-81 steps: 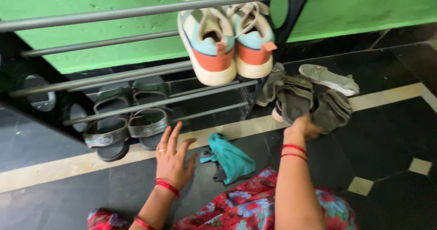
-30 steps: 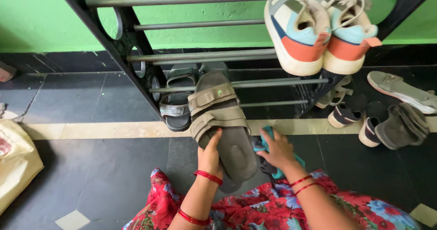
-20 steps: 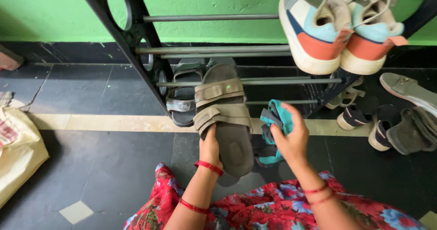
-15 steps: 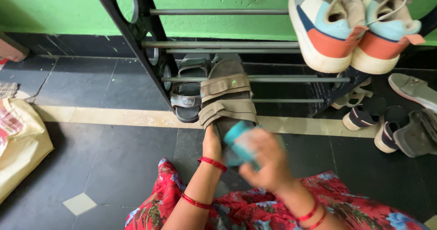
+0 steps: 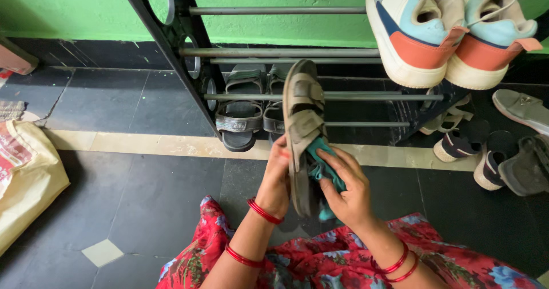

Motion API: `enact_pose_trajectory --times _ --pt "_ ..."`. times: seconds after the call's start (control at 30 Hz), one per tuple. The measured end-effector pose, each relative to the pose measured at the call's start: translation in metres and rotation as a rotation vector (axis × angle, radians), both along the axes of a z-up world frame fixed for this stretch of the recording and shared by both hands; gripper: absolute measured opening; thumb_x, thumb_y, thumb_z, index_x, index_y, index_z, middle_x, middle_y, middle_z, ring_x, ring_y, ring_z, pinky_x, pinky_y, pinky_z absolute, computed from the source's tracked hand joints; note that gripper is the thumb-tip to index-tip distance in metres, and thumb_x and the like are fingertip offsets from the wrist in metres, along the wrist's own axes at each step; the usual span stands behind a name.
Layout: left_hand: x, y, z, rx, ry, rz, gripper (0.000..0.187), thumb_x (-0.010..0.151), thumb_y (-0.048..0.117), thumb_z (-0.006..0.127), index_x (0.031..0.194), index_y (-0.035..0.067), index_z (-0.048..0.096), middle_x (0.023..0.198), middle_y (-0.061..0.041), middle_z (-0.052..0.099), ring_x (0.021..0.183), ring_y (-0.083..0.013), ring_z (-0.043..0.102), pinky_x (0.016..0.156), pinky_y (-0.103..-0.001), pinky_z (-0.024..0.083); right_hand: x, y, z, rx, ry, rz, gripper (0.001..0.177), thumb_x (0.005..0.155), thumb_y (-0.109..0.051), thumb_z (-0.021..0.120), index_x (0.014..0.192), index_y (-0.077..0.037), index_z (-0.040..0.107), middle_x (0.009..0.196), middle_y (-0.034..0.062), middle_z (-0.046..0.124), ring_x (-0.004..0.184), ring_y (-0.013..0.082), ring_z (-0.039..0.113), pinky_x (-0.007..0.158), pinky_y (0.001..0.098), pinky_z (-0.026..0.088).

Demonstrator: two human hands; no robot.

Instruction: The person is cleaning a pair of grey sandals using a teal cloth. They wipe the straps, sole, and upper parts of the sandals thoroughly.

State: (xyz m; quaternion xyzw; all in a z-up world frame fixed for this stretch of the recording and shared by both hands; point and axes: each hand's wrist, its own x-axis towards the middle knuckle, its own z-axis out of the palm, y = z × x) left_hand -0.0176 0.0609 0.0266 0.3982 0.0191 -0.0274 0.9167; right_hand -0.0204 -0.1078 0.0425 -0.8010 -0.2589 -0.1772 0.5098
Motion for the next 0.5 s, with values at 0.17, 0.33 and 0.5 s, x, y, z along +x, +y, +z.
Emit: enact_pose_trajectory --times 0.17,0.33,0.5 --pt "-0.001 -0.002 0.0 -0.186 0.179 -0.067 0.078 0.093 0.072 0.044 0.14 0.011 0.056 0.129 -0.008 0.066 0.118 -0.0215 0.063 0.103 -0.039 0.05 -0.012 0.008 0.0 -0.093 -0.143 0.077 0.053 0.079 0.003 0.07 0.131 -0.006 0.067 0.134 0.018 0.064 0.13 0.0395 0.06 0.111 0.047 0.047" --pt "0.001 -0.003 -0.014 -0.22 0.225 -0.207 0.081 0.095 0.073 0.045 0.143 0.009 0.056 0.131 -0.009 0.065 0.118 -0.0235 0.063 0.101 -0.039 0.052 -0.008 0.007 0.001 -0.214 -0.233 0.027 0.054 0.078 0.003 0.067 0.131 -0.006 0.066 0.134 0.0186 0.063 0.126 0.0407 0.058 0.108 0.0484 0.047" --pt "0.003 -0.015 -0.024 0.014 0.227 -0.219 0.079 0.091 0.069 0.055 0.147 0.014 0.052 0.131 -0.006 0.063 0.118 -0.0195 0.06 0.1 -0.037 0.052 0.006 -0.001 -0.002 -0.33 -0.221 -0.155 0.048 0.081 0.0 0.069 0.128 -0.001 0.063 0.132 0.0198 0.062 0.117 0.0425 0.055 0.103 0.0486 0.046"
